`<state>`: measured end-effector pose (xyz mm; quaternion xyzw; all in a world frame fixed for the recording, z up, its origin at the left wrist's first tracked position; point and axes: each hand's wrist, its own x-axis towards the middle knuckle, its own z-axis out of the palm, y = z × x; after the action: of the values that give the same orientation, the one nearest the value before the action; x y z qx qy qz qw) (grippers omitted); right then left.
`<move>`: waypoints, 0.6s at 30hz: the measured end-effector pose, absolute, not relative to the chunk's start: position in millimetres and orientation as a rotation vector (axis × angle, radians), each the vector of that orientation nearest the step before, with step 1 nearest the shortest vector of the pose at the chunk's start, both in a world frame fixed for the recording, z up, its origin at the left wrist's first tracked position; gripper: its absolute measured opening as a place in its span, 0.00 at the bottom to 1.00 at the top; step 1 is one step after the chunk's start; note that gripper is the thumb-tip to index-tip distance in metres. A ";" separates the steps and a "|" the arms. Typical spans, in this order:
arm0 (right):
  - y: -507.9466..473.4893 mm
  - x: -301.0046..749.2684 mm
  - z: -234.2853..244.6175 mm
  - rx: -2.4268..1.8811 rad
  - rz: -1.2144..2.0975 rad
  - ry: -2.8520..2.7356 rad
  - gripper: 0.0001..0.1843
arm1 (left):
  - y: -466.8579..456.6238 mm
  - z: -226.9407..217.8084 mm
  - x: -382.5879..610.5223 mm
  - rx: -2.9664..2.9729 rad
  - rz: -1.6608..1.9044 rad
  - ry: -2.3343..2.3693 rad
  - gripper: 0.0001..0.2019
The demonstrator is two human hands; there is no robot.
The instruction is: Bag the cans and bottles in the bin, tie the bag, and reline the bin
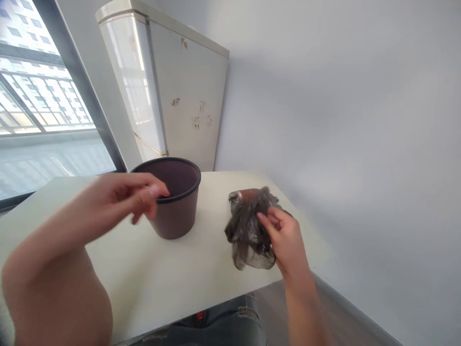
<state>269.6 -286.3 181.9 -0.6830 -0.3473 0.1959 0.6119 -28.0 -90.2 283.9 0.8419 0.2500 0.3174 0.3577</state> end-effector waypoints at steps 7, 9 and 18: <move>-169.1 189.5 265.7 -1.134 0.615 -1.083 0.18 | -113.4 276.5 -5.6 2.253 0.897 0.579 0.11; -148.6 182.4 275.6 -1.059 0.663 -1.107 0.17 | -108.6 280.1 -7.3 2.156 1.007 0.639 0.04; -128.2 233.2 275.0 -1.176 0.739 -1.030 0.15 | -73.2 291.3 -58.6 1.847 1.705 1.159 0.08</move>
<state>233.2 -128.2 275.0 -0.5175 -0.4531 0.3253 0.6489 -58.6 -73.2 291.3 0.6555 0.4115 0.6054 0.1856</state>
